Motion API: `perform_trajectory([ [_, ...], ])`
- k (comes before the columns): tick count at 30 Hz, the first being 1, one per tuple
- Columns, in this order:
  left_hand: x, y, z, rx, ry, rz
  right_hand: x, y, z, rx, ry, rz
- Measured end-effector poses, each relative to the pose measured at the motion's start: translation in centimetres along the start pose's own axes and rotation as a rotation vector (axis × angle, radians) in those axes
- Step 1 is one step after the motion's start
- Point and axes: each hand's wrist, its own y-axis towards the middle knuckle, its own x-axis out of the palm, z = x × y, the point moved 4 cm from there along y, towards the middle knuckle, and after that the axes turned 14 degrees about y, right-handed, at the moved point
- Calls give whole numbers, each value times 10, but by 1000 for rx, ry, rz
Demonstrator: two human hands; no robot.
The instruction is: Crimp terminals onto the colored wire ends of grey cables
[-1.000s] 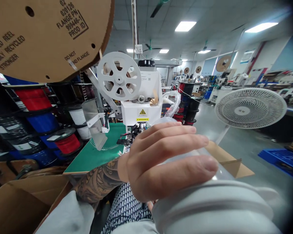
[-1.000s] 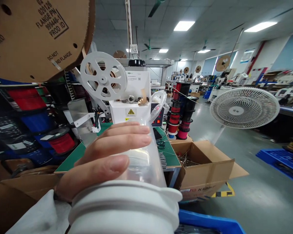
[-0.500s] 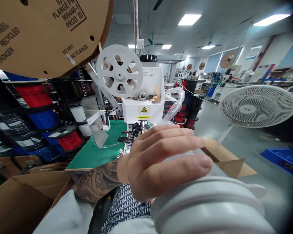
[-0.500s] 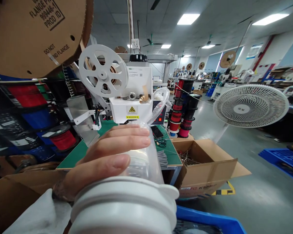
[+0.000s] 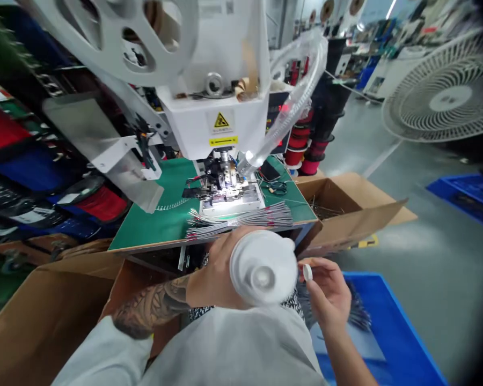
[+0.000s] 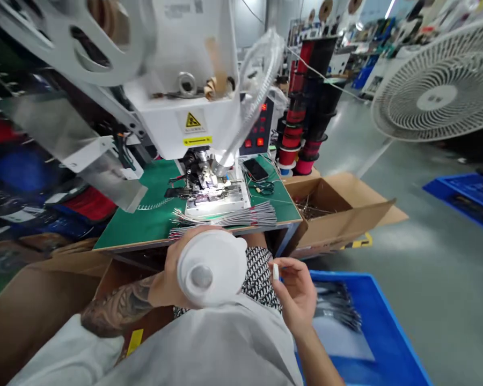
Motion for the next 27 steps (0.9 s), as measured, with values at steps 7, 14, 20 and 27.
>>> perform_trajectory([
  [7,68,-123,-48,-412,75,-250,41,-8,4,-106,-268,-371],
  [14,75,-171,-53,-477,116,-401,57,-2,32,-15,-421,-667],
  [20,77,-173,-57,-462,107,-434,65,2,46,53,-455,-835],
  [27,101,-175,-68,-701,-63,-546,48,19,64,240,-596,-833],
])
